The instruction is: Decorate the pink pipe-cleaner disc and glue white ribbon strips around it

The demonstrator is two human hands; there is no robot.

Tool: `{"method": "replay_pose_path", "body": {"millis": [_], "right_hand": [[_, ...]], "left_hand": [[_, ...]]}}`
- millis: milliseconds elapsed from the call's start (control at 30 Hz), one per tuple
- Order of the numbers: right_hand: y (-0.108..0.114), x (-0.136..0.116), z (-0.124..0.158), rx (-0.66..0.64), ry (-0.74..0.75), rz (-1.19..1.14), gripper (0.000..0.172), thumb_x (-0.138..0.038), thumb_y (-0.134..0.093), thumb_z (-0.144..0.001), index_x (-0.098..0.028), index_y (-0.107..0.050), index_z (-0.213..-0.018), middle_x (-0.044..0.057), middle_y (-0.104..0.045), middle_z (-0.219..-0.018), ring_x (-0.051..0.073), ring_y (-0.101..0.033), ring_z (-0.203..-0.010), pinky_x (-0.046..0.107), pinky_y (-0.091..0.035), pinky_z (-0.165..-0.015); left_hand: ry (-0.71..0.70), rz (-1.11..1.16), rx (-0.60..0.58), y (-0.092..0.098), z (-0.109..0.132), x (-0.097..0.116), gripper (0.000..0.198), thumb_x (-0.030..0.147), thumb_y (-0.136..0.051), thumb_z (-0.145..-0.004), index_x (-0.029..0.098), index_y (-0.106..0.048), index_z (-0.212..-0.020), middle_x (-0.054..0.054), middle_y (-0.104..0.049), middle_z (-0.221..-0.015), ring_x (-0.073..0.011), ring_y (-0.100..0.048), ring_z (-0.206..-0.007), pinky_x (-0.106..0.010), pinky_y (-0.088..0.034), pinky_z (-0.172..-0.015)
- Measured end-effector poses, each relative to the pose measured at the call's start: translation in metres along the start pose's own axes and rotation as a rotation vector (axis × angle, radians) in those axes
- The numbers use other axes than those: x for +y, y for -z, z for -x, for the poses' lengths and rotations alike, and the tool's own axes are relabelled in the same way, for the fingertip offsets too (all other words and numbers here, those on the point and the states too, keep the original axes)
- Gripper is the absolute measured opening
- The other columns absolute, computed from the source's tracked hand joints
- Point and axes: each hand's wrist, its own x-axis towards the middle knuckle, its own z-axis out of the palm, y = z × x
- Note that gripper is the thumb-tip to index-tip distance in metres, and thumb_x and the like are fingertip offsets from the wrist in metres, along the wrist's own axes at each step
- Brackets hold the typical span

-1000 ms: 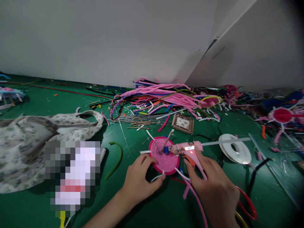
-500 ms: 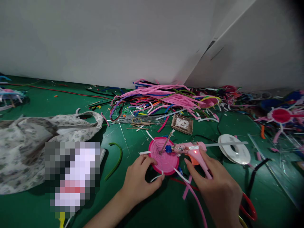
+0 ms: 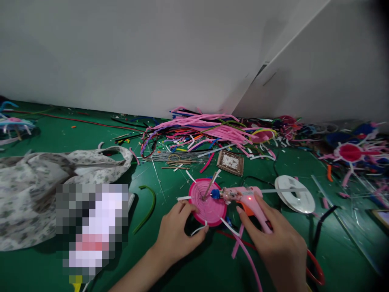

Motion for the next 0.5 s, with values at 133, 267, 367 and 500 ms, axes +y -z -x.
{"method": "replay_pose_path", "body": {"millis": [133,267,367,500], "right_hand": [[-0.004,-0.003,0.003,-0.039,-0.075,0.024,0.046,-0.045,-0.060,-0.080,-0.019,-0.061,-0.118,0.005,-0.070,-0.102,0.019,-0.066,-0.083,0.024,-0.045,-0.057],[-0.005,-0.005,0.004,-0.044,-0.102,0.032,0.048,-0.046,-0.058,-0.080,-0.020,-0.059,-0.120,0.004,-0.070,-0.099,0.019,-0.067,-0.082,0.024,-0.044,-0.054],[-0.004,0.000,0.000,-0.023,-0.141,0.025,0.047,-0.046,-0.059,-0.079,-0.021,-0.061,-0.119,0.005,-0.070,-0.100,0.021,-0.067,-0.082,0.026,-0.045,-0.057],[-0.013,0.016,-0.014,0.013,-0.301,0.079,0.052,-0.049,-0.062,-0.076,-0.020,-0.060,-0.120,0.008,-0.069,-0.105,0.027,-0.066,-0.085,0.032,-0.046,-0.065]], "left_hand": [[-0.010,-0.003,0.010,0.000,0.000,0.000,0.025,0.032,-0.064,-0.072,0.024,-0.055,-0.094,-0.003,-0.061,-0.097,-0.0205,-0.059,-0.091,-0.031,-0.049,-0.072],[-0.011,-0.008,0.015,-0.001,0.002,0.000,0.026,0.033,-0.064,-0.071,0.025,-0.055,-0.094,-0.004,-0.061,-0.096,-0.0206,-0.060,-0.090,-0.030,-0.049,-0.071],[-0.002,-0.006,0.011,-0.001,0.002,0.000,0.026,0.033,-0.065,-0.071,0.025,-0.055,-0.094,-0.003,-0.061,-0.096,-0.0207,-0.059,-0.091,-0.030,-0.049,-0.071],[0.012,-0.010,0.011,0.001,0.002,0.002,0.025,0.032,-0.064,-0.072,0.024,-0.055,-0.093,-0.003,-0.059,-0.095,-0.0199,-0.059,-0.089,-0.031,-0.049,-0.070]]}}
